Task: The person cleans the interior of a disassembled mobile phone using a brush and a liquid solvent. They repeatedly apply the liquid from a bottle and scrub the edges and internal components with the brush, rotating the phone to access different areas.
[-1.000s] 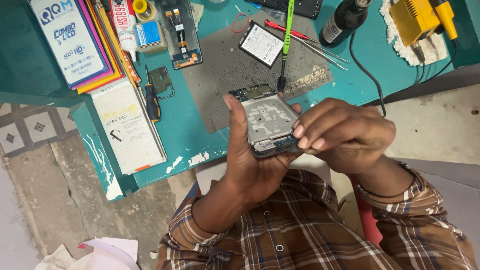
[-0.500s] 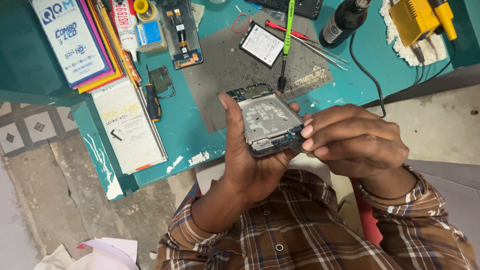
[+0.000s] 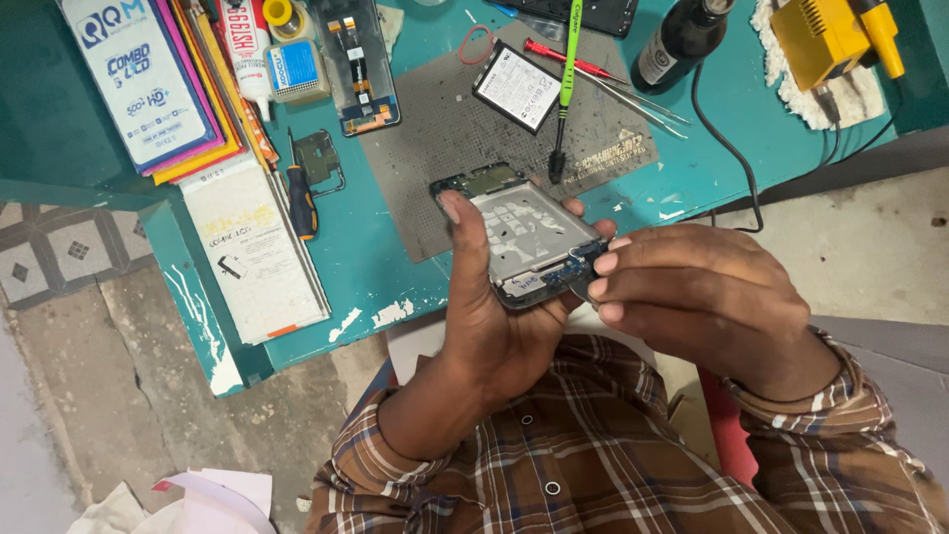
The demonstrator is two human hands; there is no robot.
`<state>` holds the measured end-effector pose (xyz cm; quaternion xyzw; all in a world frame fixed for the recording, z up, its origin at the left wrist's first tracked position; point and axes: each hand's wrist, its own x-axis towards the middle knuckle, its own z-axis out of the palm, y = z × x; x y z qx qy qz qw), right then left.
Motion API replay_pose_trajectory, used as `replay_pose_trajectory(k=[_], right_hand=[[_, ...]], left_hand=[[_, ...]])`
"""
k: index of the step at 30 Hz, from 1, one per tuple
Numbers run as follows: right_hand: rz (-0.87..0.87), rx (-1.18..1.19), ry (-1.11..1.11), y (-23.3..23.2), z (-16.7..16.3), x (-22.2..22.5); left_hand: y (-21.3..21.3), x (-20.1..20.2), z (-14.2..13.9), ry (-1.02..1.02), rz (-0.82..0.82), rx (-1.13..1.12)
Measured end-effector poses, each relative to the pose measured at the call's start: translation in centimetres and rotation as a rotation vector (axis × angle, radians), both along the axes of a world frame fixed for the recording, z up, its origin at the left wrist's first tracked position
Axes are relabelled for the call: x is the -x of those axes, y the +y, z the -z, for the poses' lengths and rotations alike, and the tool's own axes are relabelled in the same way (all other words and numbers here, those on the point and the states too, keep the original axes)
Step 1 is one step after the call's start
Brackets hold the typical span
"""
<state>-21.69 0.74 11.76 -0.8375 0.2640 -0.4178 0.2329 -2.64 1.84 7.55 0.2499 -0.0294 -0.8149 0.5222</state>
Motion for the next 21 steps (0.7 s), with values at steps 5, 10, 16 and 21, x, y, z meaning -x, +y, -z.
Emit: replay_pose_trajectory(k=[5,10,16,21], right_hand=[[-0.047,0.028,-0.147,-1.0,1.3,-0.4],[-0.062,0.062,-0.185,-1.5,1.5,-0.4],[-0.071,0.041,-0.190,-1.2,2.1,-0.2],[-0.092,0.074,-0.367,-2.1,4.6,-1.0]], left_hand=[[0.2,0.0,0.0,0.035,0.025,0.017],[0.3,-0.2,-0.4,0.044,0.014,0.000],[0.1,-0.1,-0.5,0.032,0.015,-0.013],[0.1,-0.1,-0.2,0.050,0.024,-0.022]])
